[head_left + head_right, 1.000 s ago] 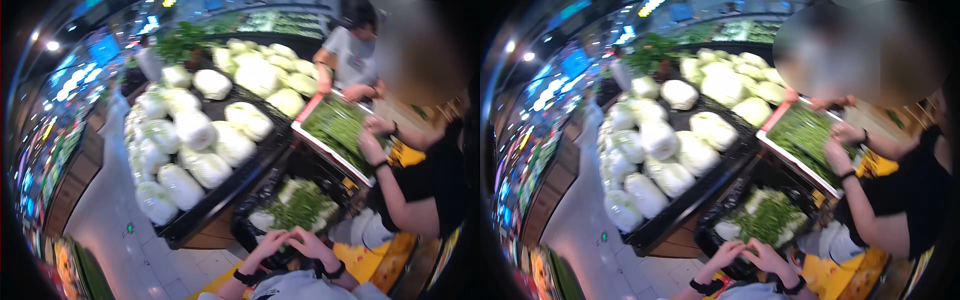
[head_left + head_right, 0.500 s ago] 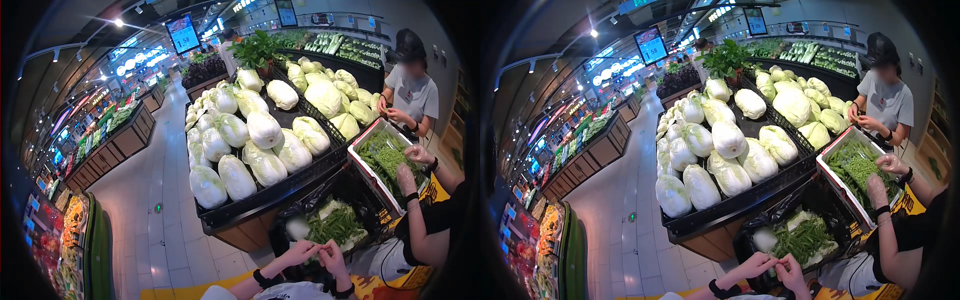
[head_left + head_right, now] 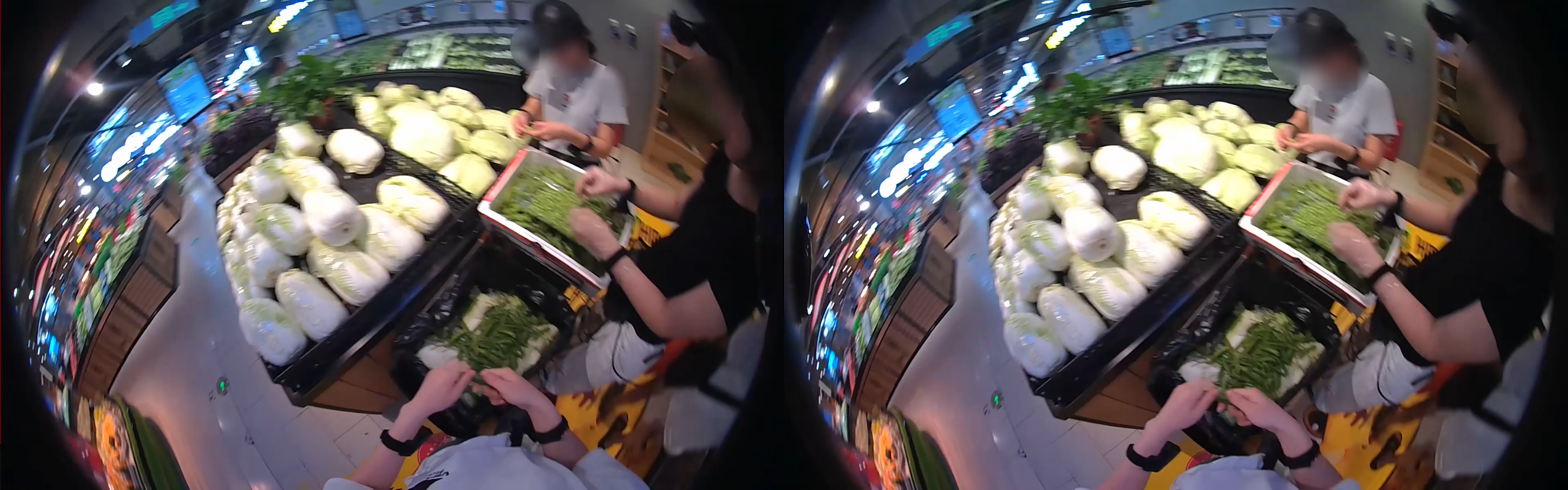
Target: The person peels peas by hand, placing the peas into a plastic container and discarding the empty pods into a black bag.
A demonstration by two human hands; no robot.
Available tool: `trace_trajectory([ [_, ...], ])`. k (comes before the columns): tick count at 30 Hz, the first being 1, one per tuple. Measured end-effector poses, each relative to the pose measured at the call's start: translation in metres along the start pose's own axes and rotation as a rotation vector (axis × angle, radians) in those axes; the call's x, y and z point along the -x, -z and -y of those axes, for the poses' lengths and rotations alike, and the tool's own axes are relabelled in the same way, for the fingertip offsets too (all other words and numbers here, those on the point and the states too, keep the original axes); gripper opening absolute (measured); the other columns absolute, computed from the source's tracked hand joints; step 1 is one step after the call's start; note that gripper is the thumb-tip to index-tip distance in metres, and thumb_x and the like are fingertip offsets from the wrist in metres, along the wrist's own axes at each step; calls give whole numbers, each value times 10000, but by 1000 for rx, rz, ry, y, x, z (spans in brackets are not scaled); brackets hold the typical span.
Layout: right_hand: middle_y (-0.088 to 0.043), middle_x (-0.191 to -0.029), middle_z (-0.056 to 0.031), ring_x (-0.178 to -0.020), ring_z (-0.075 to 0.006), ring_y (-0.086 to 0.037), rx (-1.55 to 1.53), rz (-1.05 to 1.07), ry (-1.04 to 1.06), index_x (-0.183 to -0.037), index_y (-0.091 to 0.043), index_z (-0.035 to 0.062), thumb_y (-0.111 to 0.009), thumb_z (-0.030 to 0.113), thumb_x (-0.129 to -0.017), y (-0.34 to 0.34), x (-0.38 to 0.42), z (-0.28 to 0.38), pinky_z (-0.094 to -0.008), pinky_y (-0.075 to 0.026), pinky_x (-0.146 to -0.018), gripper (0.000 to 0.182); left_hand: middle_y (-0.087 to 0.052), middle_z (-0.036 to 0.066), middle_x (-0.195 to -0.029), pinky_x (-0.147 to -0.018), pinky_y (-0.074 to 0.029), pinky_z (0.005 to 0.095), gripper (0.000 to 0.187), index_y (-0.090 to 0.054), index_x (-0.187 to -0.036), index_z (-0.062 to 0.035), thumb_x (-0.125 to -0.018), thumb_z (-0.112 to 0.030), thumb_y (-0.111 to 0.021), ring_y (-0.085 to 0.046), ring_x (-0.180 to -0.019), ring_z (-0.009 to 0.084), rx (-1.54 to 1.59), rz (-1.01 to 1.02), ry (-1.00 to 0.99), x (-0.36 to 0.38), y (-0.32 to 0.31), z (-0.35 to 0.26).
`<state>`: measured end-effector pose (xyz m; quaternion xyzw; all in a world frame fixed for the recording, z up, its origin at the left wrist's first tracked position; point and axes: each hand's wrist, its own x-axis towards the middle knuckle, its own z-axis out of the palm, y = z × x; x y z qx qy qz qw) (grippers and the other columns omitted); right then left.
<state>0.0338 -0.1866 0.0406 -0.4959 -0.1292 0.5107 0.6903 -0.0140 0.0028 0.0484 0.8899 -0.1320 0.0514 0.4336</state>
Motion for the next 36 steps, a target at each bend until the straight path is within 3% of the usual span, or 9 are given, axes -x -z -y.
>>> trace_trajectory([
  [1,-355,-591,60,-501,-30,-300,53,-46,110,-879,-534,39,-398,246,-950,0,-3,-6,-180,-267,-450,258,-548,187,-761,-621,-426,412,195,-579,-853,-22,-868,-189,-480,-537,-730,358,32,-18,16,0,-2,-1],
  [4,-505,-642,-29,-527,-129,-470,562,-314,392,-904,-531,21,-465,206,-916,-13,-5,-4,-249,-377,-494,197,-560,204,-707,-575,-414,397,230,-579,-805,4,-882,-182,-466,-560,-669,349,174,-135,138,-3,-6,-7],
  [7,-555,-754,-181,-716,-383,-544,897,-536,634,-903,-505,22,-529,131,-845,-22,-10,0,-396,-428,-573,126,-512,201,-557,-465,-378,369,272,-564,-754,29,-882,-196,-483,-546,-522,334,116,-186,268,-8,-11,-7],
  [12,-553,-779,-173,-676,-336,-559,917,-678,765,-927,-492,21,-521,118,-854,-28,-15,1,-376,-417,-541,125,-505,175,-573,-447,-370,375,198,-543,-691,2,-847,-120,-527,-521,-505,331,26,-391,96,-17,-17,-17],
  [17,-360,-681,61,-572,-27,-337,-44,-359,499,-1045,-440,73,-378,121,-943,-44,-8,12,-180,-343,-537,129,-443,117,-640,-503,-352,342,173,-469,-704,-16,-865,-76,-445,-456,-558,264,185,-374,-65,-25,-11,-30],
  [21,-299,-645,49,-520,-57,-274,-337,-186,615,-1016,-397,137,-385,222,-950,-40,-18,4,-186,-250,-479,108,-444,102,-647,-535,-352,320,231,-440,-669,-10,-883,-94,-412,-449,-586,237,194,-422,-136,-30,-17,-31],
  [24,-290,-640,46,-503,-53,-255,-648,-179,437,-1018,-397,160,-353,256,-959,-37,-7,21,-188,-238,-462,121,-439,70,-643,-576,-359,309,283,-418,-637,-12,-901,-102,-372,-433,-610,198,581,-419,-63,-32,-28,-30],
  [27,-290,-633,42,-488,-52,-245,-585,-149,416,-1004,-402,172,-325,289,-964,-26,-6,22,-188,-228,-447,146,-396,16,-586,-616,-366,272,366,-390,-596,-36,-931,-174,-336,-383,-606,149,731,-364,-150,-37,-26,-33],
  [36,-417,-703,8,-498,-50,-326,-312,-560,572,-985,-419,85,-303,292,-968,-9,-22,33,-190,-267,-449,238,-478,91,-616,-559,-388,314,113,-509,-683,-1,-786,-15,-552,-481,-617,244,229,-163,-200,-31,-21,-23],
])
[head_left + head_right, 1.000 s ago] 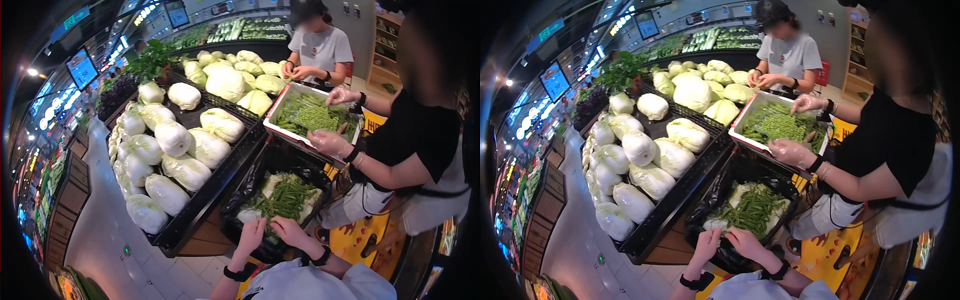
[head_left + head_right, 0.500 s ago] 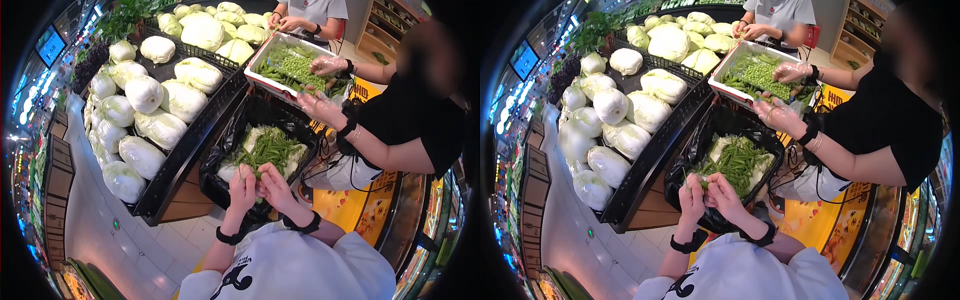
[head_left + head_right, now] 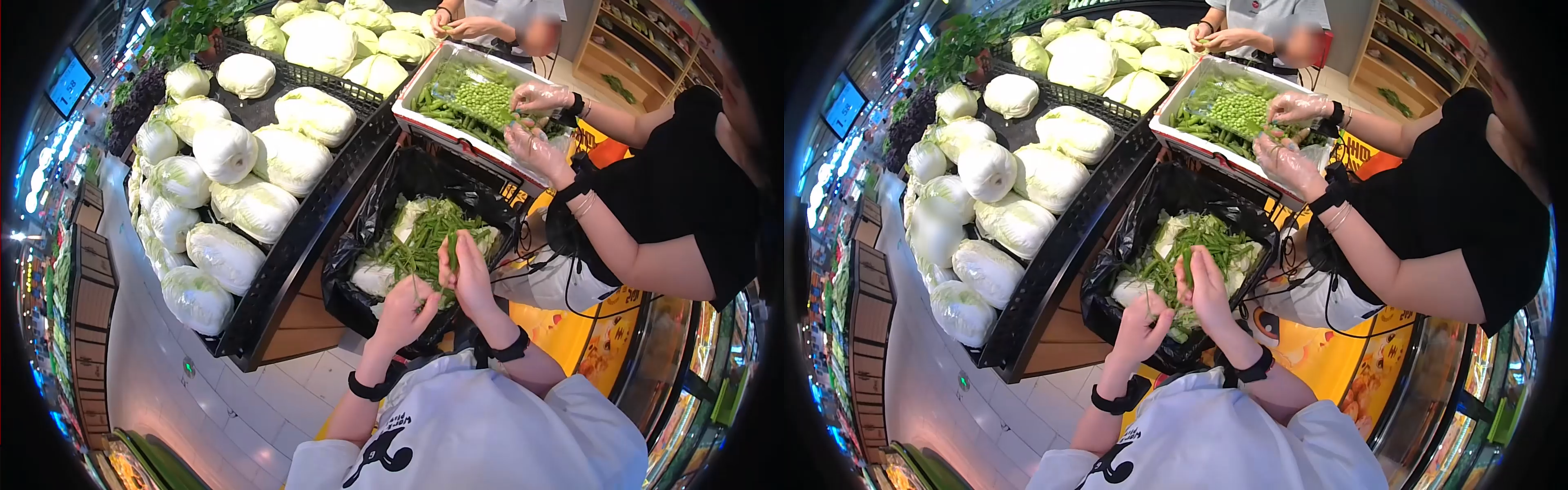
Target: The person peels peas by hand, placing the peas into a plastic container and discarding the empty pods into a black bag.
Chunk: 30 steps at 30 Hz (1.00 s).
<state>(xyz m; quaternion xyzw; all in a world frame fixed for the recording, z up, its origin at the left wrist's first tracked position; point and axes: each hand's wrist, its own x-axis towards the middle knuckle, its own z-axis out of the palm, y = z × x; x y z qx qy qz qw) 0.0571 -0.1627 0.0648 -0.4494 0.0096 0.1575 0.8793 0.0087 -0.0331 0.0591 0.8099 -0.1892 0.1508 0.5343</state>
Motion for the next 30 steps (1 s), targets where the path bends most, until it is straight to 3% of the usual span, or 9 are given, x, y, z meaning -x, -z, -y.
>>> trace_trajectory([
  [4,-412,-703,5,-494,-44,-311,-15,-66,37,-1010,-466,58,-323,284,-966,11,-14,4,-190,-265,-451,271,-537,108,-610,-524,-409,332,163,-571,-671,-6,-800,-105,-585,-512,-564,248,-70,32,79,3,2,16],
  [7,-405,-683,18,-462,-46,-287,-188,-124,-43,-1028,-480,70,-344,253,-960,17,-24,1,-187,-236,-432,238,-480,96,-475,-434,-365,307,432,-492,-519,15,-853,-252,-547,-458,-409,159,-42,239,577,-3,12,23],
  [10,-396,-660,32,-467,-38,-296,-194,-47,-165,-999,-484,111,-387,243,-944,24,-23,-3,-185,-226,-421,173,-473,42,-463,-429,-355,290,372,-518,-571,4,-851,-240,-540,-444,-425,99,170,-40,631,-5,15,34],
  [13,-385,-622,36,-464,-29,-303,-20,61,-274,-900,-463,131,-442,201,-920,19,-19,-8,-185,-206,-397,75,-483,44,-592,-536,-393,267,222,-514,-715,-8,-810,-201,-571,-467,-570,106,58,-49,461,-20,22,29],
  [16,-377,-598,39,-470,-25,-304,10,264,-346,-838,-443,120,-465,195,-916,20,-19,-14,-179,-196,-395,111,-445,84,-619,-524,-369,320,213,-462,-717,-2,-857,-160,-493,-465,-569,186,5,148,244,-25,24,32],
  [18,-322,-574,56,-466,-20,-269,25,211,-347,-835,-444,114,-449,222,-927,13,-19,-14,-179,-191,-406,142,-418,60,-600,-523,-350,308,230,-437,-693,-9,-876,-146,-447,-432,-565,166,18,126,229,-25,23,28],
  [21,-236,-584,68,-467,-19,-210,6,196,-362,-827,-433,130,-417,268,-942,4,-15,-12,-174,-182,-424,180,-393,34,-578,-520,-327,290,285,-418,-670,-17,-912,-160,-371,-394,-552,141,107,84,276,-17,16,30],
  [27,-260,-563,68,-440,-20,-219,-103,142,-397,-835,-424,119,-410,267,-943,-4,-18,-17,-166,-194,-412,183,-412,8,-543,-463,-303,258,346,-464,-707,-40,-949,-245,-329,-384,-496,101,361,-76,578,-11,8,33],
  [30,-318,-594,60,-451,-22,-264,-130,123,-331,-871,-445,109,-443,223,-931,-1,-18,-21,-160,-216,-410,128,-410,47,-516,-465,-309,297,368,-445,-659,-24,-944,-228,-329,-401,-482,137,243,-41,534,-15,13,29],
])
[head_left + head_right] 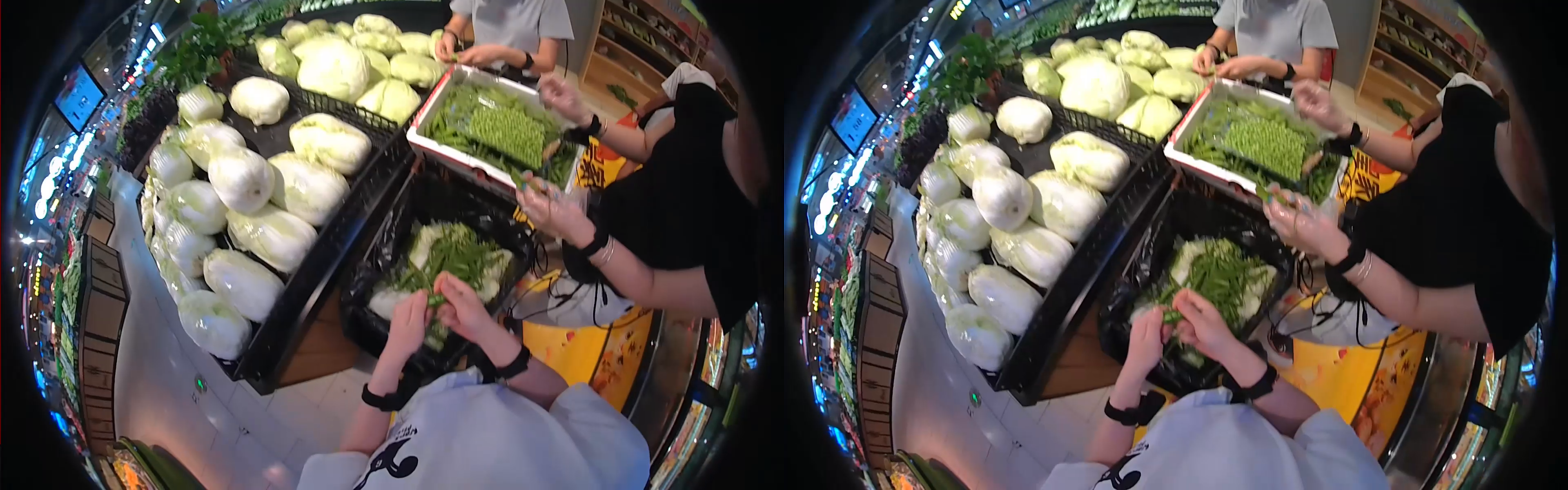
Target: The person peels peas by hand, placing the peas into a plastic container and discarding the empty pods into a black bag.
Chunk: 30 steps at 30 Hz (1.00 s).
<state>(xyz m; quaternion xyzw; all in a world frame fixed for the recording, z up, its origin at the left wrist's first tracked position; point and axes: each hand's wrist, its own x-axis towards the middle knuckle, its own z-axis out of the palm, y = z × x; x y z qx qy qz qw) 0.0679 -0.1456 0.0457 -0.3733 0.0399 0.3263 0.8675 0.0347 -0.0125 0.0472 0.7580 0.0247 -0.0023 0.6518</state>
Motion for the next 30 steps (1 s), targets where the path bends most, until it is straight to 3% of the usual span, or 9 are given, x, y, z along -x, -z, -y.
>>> trace_trajectory([
  [2,-338,-585,63,-473,-27,-303,-75,112,74,-906,-452,108,-469,275,-915,4,-3,1,-167,-244,-433,168,-417,83,-538,-470,-319,321,336,-450,-659,-17,-928,-195,-358,-413,-472,194,-45,-95,-91,-1,-2,-2],
  [5,-378,-622,35,-505,-58,-351,-43,9,104,-928,-455,89,-400,279,-943,-2,-4,-5,-204,-307,-492,198,-437,108,-579,-480,-348,343,257,-466,-666,-19,-887,-150,-442,-446,-491,252,-293,-114,-366,-4,0,-7],
  [8,-413,-669,6,-521,-90,-384,47,-52,107,-931,-453,92,-337,301,-962,5,-1,-10,-235,-334,-509,241,-453,117,-611,-492,-375,354,190,-476,-672,-26,-832,-120,-522,-480,-532,286,-491,-46,-408,0,5,-17],
  [14,-421,-710,-6,-537,-95,-379,70,33,-115,-954,-439,98,-356,292,-959,14,3,-6,-232,-304,-490,211,-469,134,-613,-491,-389,365,186,-472,-682,-26,-837,-117,-518,-500,-554,322,-544,-35,-407,4,7,-9],
  [22,-408,-669,-4,-552,-90,-375,-61,106,-106,-1040,-448,100,-351,259,-962,13,7,-18,-231,-296,-498,202,-438,170,-568,-482,-371,361,227,-448,-683,13,-874,-109,-464,-486,-510,316,-422,-93,-237,8,8,10],
  [25,-446,-674,-17,-547,-86,-390,20,9,-33,-1030,-444,90,-357,252,-961,14,1,-24,-231,-307,-499,197,-529,143,-694,-530,-395,323,165,-504,-777,7,-883,-114,-469,-529,-588,232,-301,-88,-71,7,3,16],
  [27,-499,-664,-21,-536,-63,-455,216,-64,51,-1024,-448,66,-380,268,-953,17,-5,-29,-212,-351,-490,224,-560,98,-929,-638,-419,278,158,-525,-992,-1,-892,-115,-479,-545,-790,166,459,-313,36,2,-9,30],
  [28,-499,-664,-21,-536,-63,-455,216,-64,50,-1024,-448,66,-380,268,-953,18,-8,-31,-212,-351,-490,224,-560,98,-929,-638,-419,278,158,-525,-992,-1,-892,-115,-479,-545,-790,166,460,-314,37,0,-11,33],
  [30,-495,-629,-2,-535,-48,-464,461,-68,81,-988,-476,57,-370,276,-952,20,-15,-34,-203,-357,-475,245,-498,60,-1134,-706,-404,237,292,-442,-1173,-40,-902,-145,-472,-483,-978,123,779,-71,81,-2,-15,37],
])
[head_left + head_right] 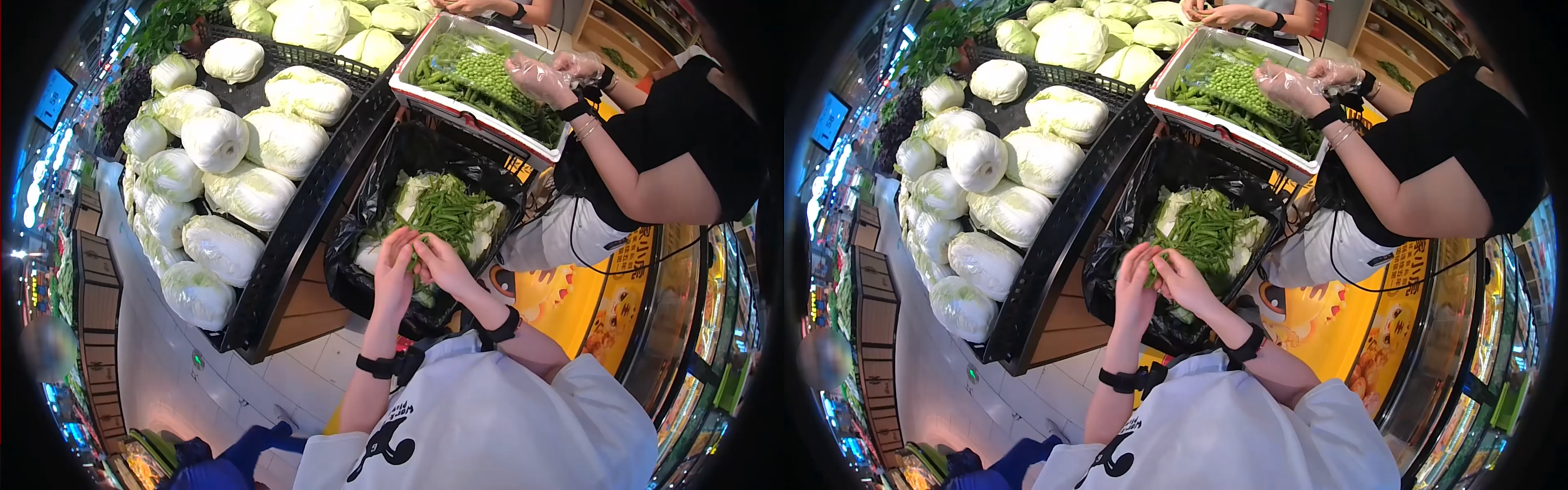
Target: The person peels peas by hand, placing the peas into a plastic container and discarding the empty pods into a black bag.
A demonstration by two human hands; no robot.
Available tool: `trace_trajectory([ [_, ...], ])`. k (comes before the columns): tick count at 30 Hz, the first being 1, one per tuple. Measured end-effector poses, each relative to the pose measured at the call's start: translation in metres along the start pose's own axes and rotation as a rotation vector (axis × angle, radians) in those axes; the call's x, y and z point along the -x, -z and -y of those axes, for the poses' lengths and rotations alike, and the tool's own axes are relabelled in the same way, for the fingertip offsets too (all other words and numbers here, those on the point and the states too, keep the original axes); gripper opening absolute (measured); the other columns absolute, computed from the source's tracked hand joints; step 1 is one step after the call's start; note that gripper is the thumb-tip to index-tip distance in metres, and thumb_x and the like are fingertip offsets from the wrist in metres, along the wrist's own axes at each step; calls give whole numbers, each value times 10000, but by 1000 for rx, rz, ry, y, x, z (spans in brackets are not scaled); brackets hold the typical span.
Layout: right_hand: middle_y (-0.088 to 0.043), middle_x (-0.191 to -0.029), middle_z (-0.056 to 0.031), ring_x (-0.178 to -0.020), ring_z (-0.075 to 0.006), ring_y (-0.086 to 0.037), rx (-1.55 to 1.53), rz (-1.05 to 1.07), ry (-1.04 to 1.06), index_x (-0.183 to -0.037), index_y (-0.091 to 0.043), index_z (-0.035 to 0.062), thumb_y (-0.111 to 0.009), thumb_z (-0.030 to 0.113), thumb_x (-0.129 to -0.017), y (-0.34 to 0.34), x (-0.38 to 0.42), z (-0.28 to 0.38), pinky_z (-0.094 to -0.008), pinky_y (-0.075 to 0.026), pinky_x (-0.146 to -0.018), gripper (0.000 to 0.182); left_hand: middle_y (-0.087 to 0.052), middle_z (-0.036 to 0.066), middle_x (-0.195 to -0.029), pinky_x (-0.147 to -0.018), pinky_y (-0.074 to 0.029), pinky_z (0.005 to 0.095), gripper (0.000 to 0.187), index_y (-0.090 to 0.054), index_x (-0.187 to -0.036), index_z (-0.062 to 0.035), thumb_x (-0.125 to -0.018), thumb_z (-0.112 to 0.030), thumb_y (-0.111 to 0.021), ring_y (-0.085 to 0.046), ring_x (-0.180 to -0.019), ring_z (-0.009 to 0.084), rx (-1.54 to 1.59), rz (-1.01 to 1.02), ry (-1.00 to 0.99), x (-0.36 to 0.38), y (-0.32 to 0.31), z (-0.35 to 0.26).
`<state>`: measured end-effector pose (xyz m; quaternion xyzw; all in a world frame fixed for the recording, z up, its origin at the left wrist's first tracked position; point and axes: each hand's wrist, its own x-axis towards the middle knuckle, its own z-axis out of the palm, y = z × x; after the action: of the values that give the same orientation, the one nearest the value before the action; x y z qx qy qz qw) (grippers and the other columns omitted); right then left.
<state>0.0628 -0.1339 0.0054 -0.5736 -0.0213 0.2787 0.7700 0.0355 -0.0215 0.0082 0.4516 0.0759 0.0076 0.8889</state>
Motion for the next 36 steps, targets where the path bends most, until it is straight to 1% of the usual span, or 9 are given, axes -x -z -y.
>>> trace_trajectory([
  [2,-498,-613,-19,-523,-83,-476,75,-8,70,-969,-486,39,-368,264,-949,5,-14,-10,-225,-368,-474,254,-504,79,-1174,-690,-401,227,316,-436,-1206,-45,-906,-143,-470,-495,-945,115,2,-14,39,-8,14,20],
  [4,-502,-598,-37,-512,-119,-489,149,-17,143,-950,-495,22,-365,252,-946,6,-20,-11,-247,-380,-473,265,-504,78,-1179,-685,-400,223,304,-447,-1198,-46,-908,-133,-468,-500,-938,114,283,-107,78,-16,16,27],
  [6,-529,-596,-121,-529,-248,-538,582,-113,328,-948,-496,-15,-363,216,-932,5,-22,-9,-330,-413,-500,267,-507,79,-1176,-745,-416,231,301,-443,-1207,-50,-920,-143,-441,-504,-975,126,290,-111,89,-18,19,30],
  [13,-538,-588,-179,-557,-325,-558,755,-103,360,-960,-500,-31,-415,163,-902,5,-16,-9,-373,-408,-502,220,-547,87,-1112,-693,-463,269,296,-470,-1149,-43,-927,-229,-410,-544,-947,172,442,-210,144,-25,23,37],
  [18,-530,-597,-213,-552,-353,-555,819,-77,411,-829,-549,-26,-470,147,-854,9,-12,2,-400,-402,-491,192,-554,80,-1085,-708,-471,294,274,-476,-1131,-62,-917,-226,-428,-556,-905,177,494,-166,240,-22,31,42],
  [23,-526,-593,-208,-537,-344,-548,738,-86,392,-780,-549,-32,-491,143,-843,15,-14,-3,-383,-397,-481,195,-538,89,-1079,-753,-444,285,256,-499,-1125,-61,-907,-185,-447,-549,-888,166,278,-298,148,-16,10,33],
  [28,-528,-599,-209,-537,-348,-544,705,-101,310,-785,-549,-30,-500,143,-837,17,-10,2,-383,-396,-482,188,-535,76,-1050,-736,-447,271,241,-512,-1107,-36,-903,-153,-457,-540,-888,150,328,-209,193,-20,22,41],
  [30,-521,-552,-139,-467,-225,-523,840,-85,409,-805,-545,-26,-485,140,-852,20,-11,0,-324,-381,-459,183,-541,65,-1034,-739,-447,266,237,-517,-1097,-27,-900,-150,-472,-536,-893,140,395,-163,214,-19,24,43],
  [36,-508,-526,-124,-436,-199,-487,751,-107,465,-762,-534,-19,-482,138,-854,12,-4,1,-300,-365,-445,189,-588,32,-907,-679,-457,220,239,-549,-1051,-5,-839,-108,-590,-547,-800,95,207,-144,175,-19,24,42],
])
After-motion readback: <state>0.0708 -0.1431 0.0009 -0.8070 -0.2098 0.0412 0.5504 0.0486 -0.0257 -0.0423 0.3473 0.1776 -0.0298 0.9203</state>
